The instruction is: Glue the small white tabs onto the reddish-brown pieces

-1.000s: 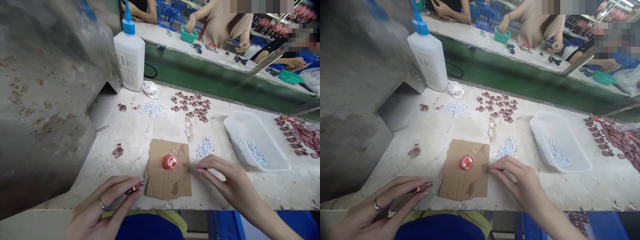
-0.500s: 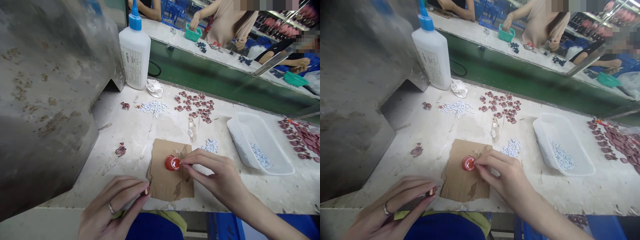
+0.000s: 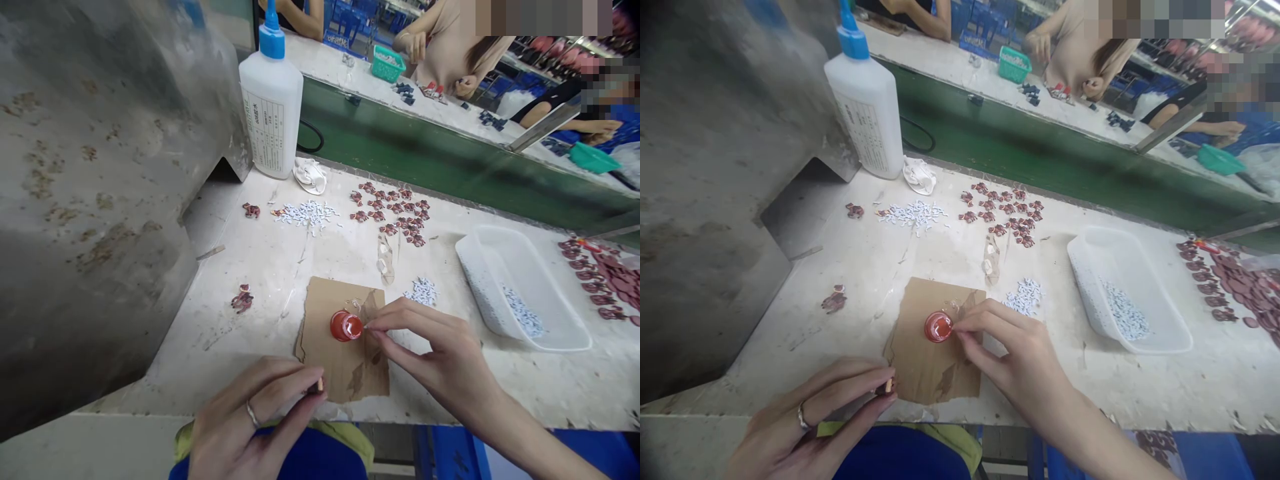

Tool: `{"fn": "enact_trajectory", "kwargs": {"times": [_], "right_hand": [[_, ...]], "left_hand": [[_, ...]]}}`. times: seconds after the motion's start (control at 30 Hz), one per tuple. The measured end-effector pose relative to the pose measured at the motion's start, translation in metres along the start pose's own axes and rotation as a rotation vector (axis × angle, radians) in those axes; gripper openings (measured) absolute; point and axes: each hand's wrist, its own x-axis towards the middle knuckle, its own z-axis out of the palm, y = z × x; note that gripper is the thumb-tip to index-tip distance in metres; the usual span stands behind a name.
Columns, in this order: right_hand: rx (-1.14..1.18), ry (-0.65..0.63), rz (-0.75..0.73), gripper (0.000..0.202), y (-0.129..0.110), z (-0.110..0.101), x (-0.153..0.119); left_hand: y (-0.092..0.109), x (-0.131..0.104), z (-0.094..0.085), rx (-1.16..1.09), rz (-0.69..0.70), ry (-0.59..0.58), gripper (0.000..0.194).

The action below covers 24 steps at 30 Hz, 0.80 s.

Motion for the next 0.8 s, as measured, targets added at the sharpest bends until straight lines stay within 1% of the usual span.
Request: {"fn": "enact_trajectory", "kwargs": {"times": [0.07,0.17,0.3,0.37,0.43,0.57,0.7,0.8], "right_hand": [[0.046,0.052,-0.009,0.02,-0.007,0.002,-0.002],[0.16,0.103,-0.024,0.019,-0.021,0.009,-0.006],[0.349,0.094,-0.046,0.02,-0.034,0.021,-0.009],[0.42,0.095,-0.041,0.021,-0.037,0.025,-0.009],[0.455,0.104,-0.029,0.022,-0.038,0.027,-0.008],[0.464,0.09,-0.014,0.022,-0.037,0.029,-0.006],[0.406,0.066,-0.062,0.02,-0.036,0.028,-0.008],[0.249,0.009,-0.145,0.026,-0.035,0.024,-0.014]], "left_hand": [[0.003,0.0,0.004,-0.02,-0.001,0.029,0.025],[0.006,0.001,0.008,-0.093,-0.007,0.032,0.024],[0.009,0.007,0.01,-0.149,-0.002,-0.005,0.024],[0.011,0.007,0.01,-0.175,-0.003,-0.013,0.024],[0.014,0.005,0.01,-0.204,-0.036,-0.015,0.025],[0.014,0.0,0.011,-0.214,-0.107,0.005,0.028],[0.01,0.0,0.011,-0.156,-0.04,0.013,0.026],[0.009,0.001,0.011,-0.113,-0.021,0.016,0.025]]}}
